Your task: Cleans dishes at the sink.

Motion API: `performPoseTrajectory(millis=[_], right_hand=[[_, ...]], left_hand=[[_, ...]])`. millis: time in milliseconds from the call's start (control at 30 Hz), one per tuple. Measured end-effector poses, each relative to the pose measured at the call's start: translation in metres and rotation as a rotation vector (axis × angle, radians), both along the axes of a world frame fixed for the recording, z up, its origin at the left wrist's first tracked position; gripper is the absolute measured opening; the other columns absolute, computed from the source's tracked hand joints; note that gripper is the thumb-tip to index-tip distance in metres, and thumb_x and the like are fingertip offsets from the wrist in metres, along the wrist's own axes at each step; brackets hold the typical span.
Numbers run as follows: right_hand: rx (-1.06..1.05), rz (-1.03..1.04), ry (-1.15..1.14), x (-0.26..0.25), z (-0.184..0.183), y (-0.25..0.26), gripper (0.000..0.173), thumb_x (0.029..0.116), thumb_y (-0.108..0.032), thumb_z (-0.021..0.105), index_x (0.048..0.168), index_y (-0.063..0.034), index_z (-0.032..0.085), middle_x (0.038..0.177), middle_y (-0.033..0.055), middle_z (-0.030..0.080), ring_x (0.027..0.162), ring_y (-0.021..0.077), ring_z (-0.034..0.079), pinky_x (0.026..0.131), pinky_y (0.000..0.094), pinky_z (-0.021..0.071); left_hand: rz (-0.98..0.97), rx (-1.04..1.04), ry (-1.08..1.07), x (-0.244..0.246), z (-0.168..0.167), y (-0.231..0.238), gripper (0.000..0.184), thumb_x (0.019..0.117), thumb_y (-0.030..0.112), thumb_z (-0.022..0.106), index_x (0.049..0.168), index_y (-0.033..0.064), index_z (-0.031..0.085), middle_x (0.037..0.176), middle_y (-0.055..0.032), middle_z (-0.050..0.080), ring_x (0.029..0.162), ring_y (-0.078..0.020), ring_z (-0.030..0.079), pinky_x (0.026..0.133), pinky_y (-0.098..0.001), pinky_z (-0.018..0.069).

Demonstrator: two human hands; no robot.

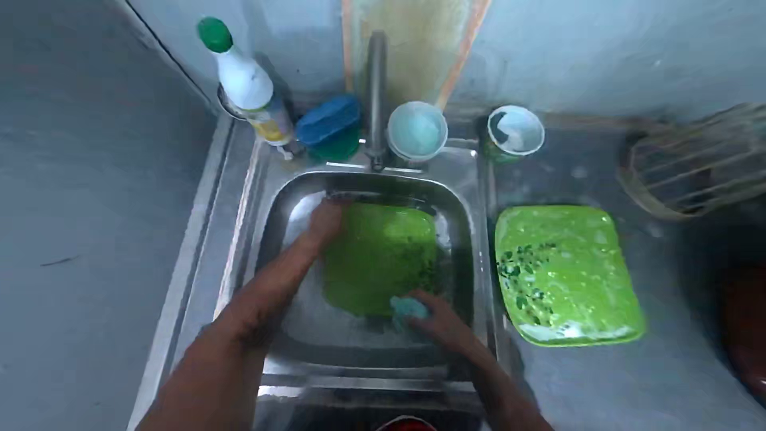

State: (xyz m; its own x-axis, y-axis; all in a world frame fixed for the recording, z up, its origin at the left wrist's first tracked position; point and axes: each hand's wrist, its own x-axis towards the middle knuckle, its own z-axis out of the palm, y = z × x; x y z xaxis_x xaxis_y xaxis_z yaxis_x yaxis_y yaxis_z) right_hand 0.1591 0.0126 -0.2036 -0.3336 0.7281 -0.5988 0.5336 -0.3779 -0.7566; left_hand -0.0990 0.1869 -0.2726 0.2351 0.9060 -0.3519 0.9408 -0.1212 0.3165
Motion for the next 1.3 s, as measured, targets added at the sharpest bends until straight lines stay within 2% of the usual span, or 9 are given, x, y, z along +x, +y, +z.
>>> performPoseTrajectory(millis=[167, 300, 433, 533, 767, 933, 1067, 1167, 1300], right_hand=[[-0.110, 0.252, -0.597, -0.003, 0.006, -0.002, 0.060, 0.1012, -0.024, 0.062, 0.154, -0.0045, 0.041, 0.149, 0.0327, 0.045, 0.128, 0.0487, 0.056, 0.104, 0.0600, 0.0483], [-0.108, 0.125, -0.536, -0.002, -0.014, -0.001, 0.060, 0.1016, -0.022, 0.061, 0.154, -0.0026, 0.040, 0.150, 0.0334, 0.043, 0.132, 0.0485, 0.053, 0.106, 0.0588, 0.0470], [0.003, -0.035, -0.400, 0.007, -0.034, 0.015, 0.060, 0.1022, -0.021, 0.061, 0.153, 0.0017, 0.040, 0.150, 0.0345, 0.044, 0.136, 0.0471, 0.049, 0.112, 0.0556, 0.0430], [0.074, -0.080, -0.279, 0.014, -0.042, 0.032, 0.056, 0.1018, -0.019, 0.062, 0.150, 0.0040, 0.044, 0.148, 0.0337, 0.047, 0.135, 0.0434, 0.051, 0.113, 0.0515, 0.0426], [0.050, 0.310, -0.610, 0.002, -0.011, 0.004, 0.056, 0.0960, -0.004, 0.063, 0.149, -0.0012, 0.048, 0.158, 0.0360, 0.029, 0.138, 0.0560, 0.042, 0.105, 0.0646, 0.0461], [-0.013, 0.441, -0.314, 0.003, -0.052, -0.008, 0.053, 0.0905, -0.007, 0.073, 0.140, 0.0008, 0.057, 0.140, 0.0320, 0.055, 0.129, 0.0487, 0.055, 0.106, 0.0653, 0.0442], [0.028, -0.015, 0.335, 0.010, 0.010, 0.020, 0.040, 0.0894, -0.001, 0.068, 0.129, 0.0023, 0.060, 0.110, 0.0093, 0.068, 0.093, 0.0082, 0.067, 0.086, 0.0275, 0.0575], [0.375, -0.317, 0.468, -0.033, 0.041, 0.033, 0.042, 0.0894, -0.002, 0.071, 0.130, 0.0022, 0.060, 0.115, 0.0133, 0.068, 0.096, 0.0131, 0.068, 0.084, 0.0309, 0.0590], [0.865, -0.138, 0.394, -0.113, 0.034, 0.042, 0.047, 0.0997, -0.019, 0.063, 0.139, 0.0064, 0.056, 0.145, 0.0267, 0.053, 0.135, 0.0335, 0.053, 0.115, 0.0485, 0.0425]], left_hand=[[0.108, -0.148, -0.010, -0.003, -0.005, 0.013, 0.043, 0.0986, 0.014, 0.065, 0.136, -0.0053, 0.055, 0.135, -0.0327, 0.056, 0.125, -0.0517, 0.055, 0.102, -0.0680, 0.0441], [0.309, -0.302, -0.127, -0.026, -0.008, 0.002, 0.042, 0.0993, 0.015, 0.065, 0.132, -0.0088, 0.056, 0.126, -0.0338, 0.060, 0.117, -0.0486, 0.060, 0.100, -0.0644, 0.0464], [0.594, -0.431, -0.462, -0.058, -0.014, -0.020, 0.033, 0.1036, 0.017, 0.057, 0.130, -0.0021, 0.056, 0.107, -0.0175, 0.062, 0.084, -0.0216, 0.059, 0.076, -0.0397, 0.0528], [0.724, -0.390, -0.540, -0.061, -0.003, -0.032, 0.038, 0.1032, 0.017, 0.060, 0.134, -0.0031, 0.051, 0.113, -0.0193, 0.061, 0.089, -0.0220, 0.060, 0.080, -0.0396, 0.0540], [0.753, -0.273, -0.659, -0.062, 0.024, -0.050, 0.030, 0.1047, 0.019, 0.057, 0.126, -0.0016, 0.056, 0.103, -0.0131, 0.061, 0.081, -0.0161, 0.056, 0.074, -0.0345, 0.0504], [0.889, -0.251, -1.054, -0.020, 0.069, -0.064, 0.027, 0.1035, 0.009, 0.049, 0.130, 0.0065, 0.049, 0.103, -0.0096, 0.061, 0.083, -0.0162, 0.062, 0.071, -0.0359, 0.0554], [0.715, -0.091, -1.022, -0.002, 0.109, -0.091, 0.034, 0.1035, 0.008, 0.051, 0.137, 0.0126, 0.050, 0.111, -0.0075, 0.065, 0.085, -0.0149, 0.066, 0.073, -0.0370, 0.0581], [0.622, -0.026, -1.261, -0.002, 0.129, -0.112, 0.039, 0.1064, 0.014, 0.042, 0.143, 0.0186, 0.053, 0.120, -0.0019, 0.068, 0.096, -0.0113, 0.069, 0.078, -0.0326, 0.0608], [0.623, -0.076, -1.671, 0.004, 0.130, -0.127, 0.042, 0.1100, 0.024, 0.027, 0.146, 0.0223, 0.048, 0.123, 0.0005, 0.069, 0.106, -0.0116, 0.068, 0.088, -0.0331, 0.0600]])
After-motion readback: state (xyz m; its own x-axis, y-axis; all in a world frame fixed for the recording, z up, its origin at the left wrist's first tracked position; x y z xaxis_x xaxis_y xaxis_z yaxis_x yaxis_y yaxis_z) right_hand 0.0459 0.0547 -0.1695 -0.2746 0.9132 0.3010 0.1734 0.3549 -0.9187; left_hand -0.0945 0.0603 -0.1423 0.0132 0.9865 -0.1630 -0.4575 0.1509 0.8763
